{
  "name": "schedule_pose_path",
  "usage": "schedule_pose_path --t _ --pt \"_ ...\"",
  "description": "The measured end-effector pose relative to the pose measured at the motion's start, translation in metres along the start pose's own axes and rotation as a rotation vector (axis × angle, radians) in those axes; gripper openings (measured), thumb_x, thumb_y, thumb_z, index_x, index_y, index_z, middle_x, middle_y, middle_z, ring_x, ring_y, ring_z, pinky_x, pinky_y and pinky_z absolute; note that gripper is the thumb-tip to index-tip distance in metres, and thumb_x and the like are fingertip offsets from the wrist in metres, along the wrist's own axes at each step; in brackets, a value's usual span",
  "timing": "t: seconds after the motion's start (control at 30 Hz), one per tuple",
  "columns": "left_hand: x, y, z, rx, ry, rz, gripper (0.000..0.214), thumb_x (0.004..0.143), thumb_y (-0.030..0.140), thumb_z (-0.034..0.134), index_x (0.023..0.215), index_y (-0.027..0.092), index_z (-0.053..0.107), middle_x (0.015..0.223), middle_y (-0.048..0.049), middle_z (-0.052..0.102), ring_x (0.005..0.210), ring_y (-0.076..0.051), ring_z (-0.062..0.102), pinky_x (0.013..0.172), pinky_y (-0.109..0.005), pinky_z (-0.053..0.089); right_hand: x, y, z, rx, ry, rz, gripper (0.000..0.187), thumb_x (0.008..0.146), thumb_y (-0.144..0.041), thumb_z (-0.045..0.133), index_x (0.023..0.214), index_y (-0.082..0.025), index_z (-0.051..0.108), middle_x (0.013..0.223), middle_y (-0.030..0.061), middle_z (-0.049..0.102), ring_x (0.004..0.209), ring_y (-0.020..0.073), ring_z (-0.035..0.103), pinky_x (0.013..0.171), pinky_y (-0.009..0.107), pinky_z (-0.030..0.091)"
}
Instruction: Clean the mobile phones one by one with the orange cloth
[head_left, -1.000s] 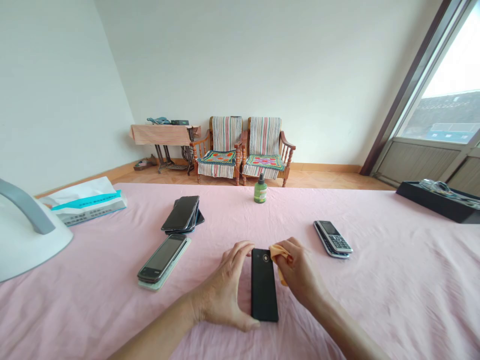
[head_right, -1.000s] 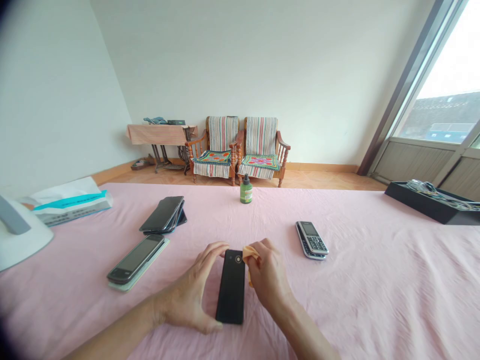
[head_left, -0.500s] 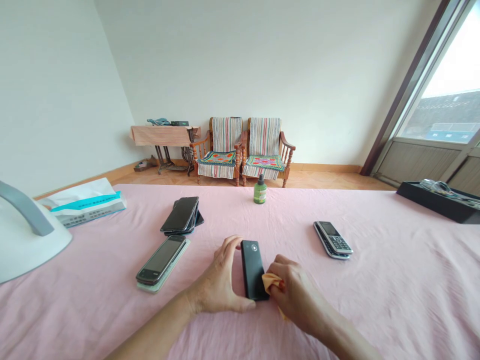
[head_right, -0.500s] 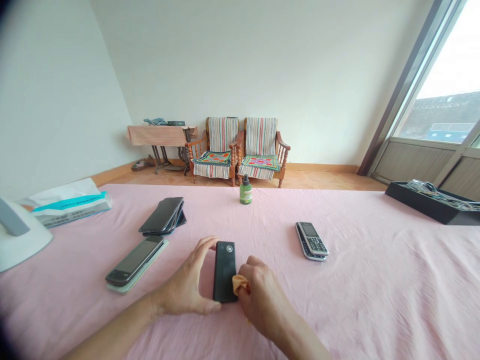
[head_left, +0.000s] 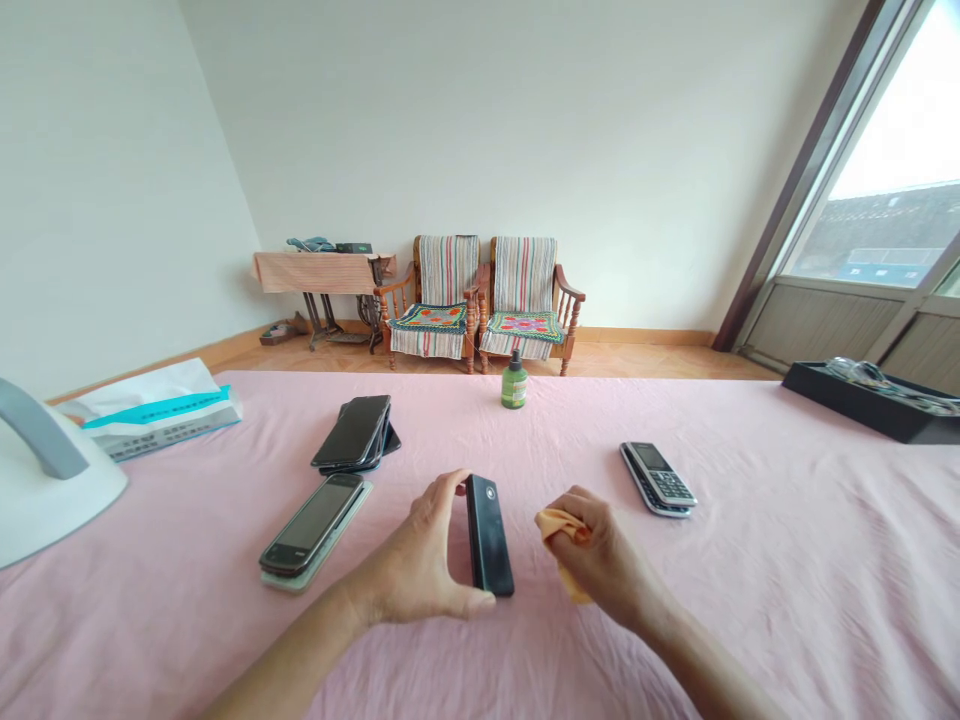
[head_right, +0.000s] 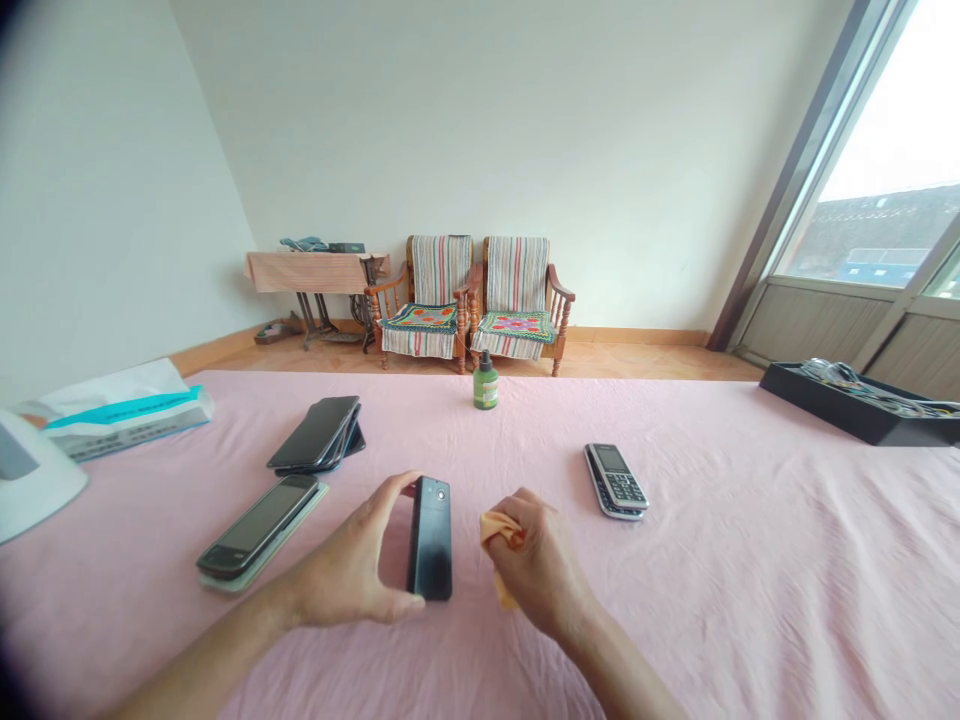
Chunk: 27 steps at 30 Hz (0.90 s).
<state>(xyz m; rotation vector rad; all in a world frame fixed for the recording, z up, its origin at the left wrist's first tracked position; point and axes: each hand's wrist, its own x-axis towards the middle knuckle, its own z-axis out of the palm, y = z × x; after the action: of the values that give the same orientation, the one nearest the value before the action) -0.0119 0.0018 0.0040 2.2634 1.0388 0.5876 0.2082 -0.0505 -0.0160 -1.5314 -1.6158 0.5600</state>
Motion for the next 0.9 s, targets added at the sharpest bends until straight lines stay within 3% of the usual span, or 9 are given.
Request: schedule_pose_path --t 0.23,0.4,0.6,0.8,0.9 --pt "0.011 0.013 0.015 0.005 0.023 -0.082 0.105 0.040 0.045 0.084 0.127 0.018 0.034 0.125 -0.0162 0.046 0.117 -0.037 0.043 0.097 -0.052 0.036 -0.007 -0.007 0.010 0.022 -0.116 -0.029 0.020 0.067 -0.005 0.045 0.061 -0.017 0.060 0.070 -0.0004 0.057 0.062 0.0111 0.055 0.056 0.020 0.037" --pt "0.019 0.019 0.031 -0.027 0.039 -0.045 0.113 0.043 0.058 0.080 0.134 0.016 0.028 0.129 -0.0184 0.045 0.119 -0.037 0.042 0.099 -0.052 0.034 -0.006 -0.002 0.009 0.026 -0.098 -0.001 0.023 0.065 -0.004 0.045 0.062 -0.017 0.063 0.069 0.0002 0.059 0.060 0.0111 0.054 0.054 0.019 0.037" --pt "0.022 0.007 0.041 0.058 -0.011 0.070 0.121 0.042 0.053 0.082 0.141 0.020 0.020 0.139 -0.0170 0.035 0.127 -0.039 0.031 0.104 -0.056 0.023 -0.005 0.001 0.007 0.009 -0.076 -0.008 0.023 0.064 -0.003 0.042 0.060 -0.016 0.061 0.068 0.0005 0.058 0.058 0.0107 0.053 0.053 0.019 0.035" --pt "0.022 0.003 0.042 0.109 -0.026 0.074 0.125 0.038 0.053 0.081 0.141 0.019 0.018 0.133 -0.0176 0.040 0.123 -0.041 0.034 0.101 -0.058 0.023 -0.004 0.002 0.007 0.005 -0.093 -0.012 0.022 0.064 -0.004 0.042 0.061 -0.017 0.060 0.068 0.0002 0.056 0.059 0.0109 0.052 0.054 0.020 0.035" --pt "0.018 0.005 0.037 0.101 -0.036 0.116 0.120 0.041 0.048 0.081 0.140 0.021 0.019 0.135 -0.0151 0.037 0.124 -0.039 0.032 0.104 -0.055 0.023 0.001 0.009 0.003 -0.020 -0.033 0.008 0.019 0.066 -0.006 0.044 0.059 -0.016 0.058 0.067 -0.0004 0.054 0.061 0.0115 0.052 0.055 0.021 0.035"
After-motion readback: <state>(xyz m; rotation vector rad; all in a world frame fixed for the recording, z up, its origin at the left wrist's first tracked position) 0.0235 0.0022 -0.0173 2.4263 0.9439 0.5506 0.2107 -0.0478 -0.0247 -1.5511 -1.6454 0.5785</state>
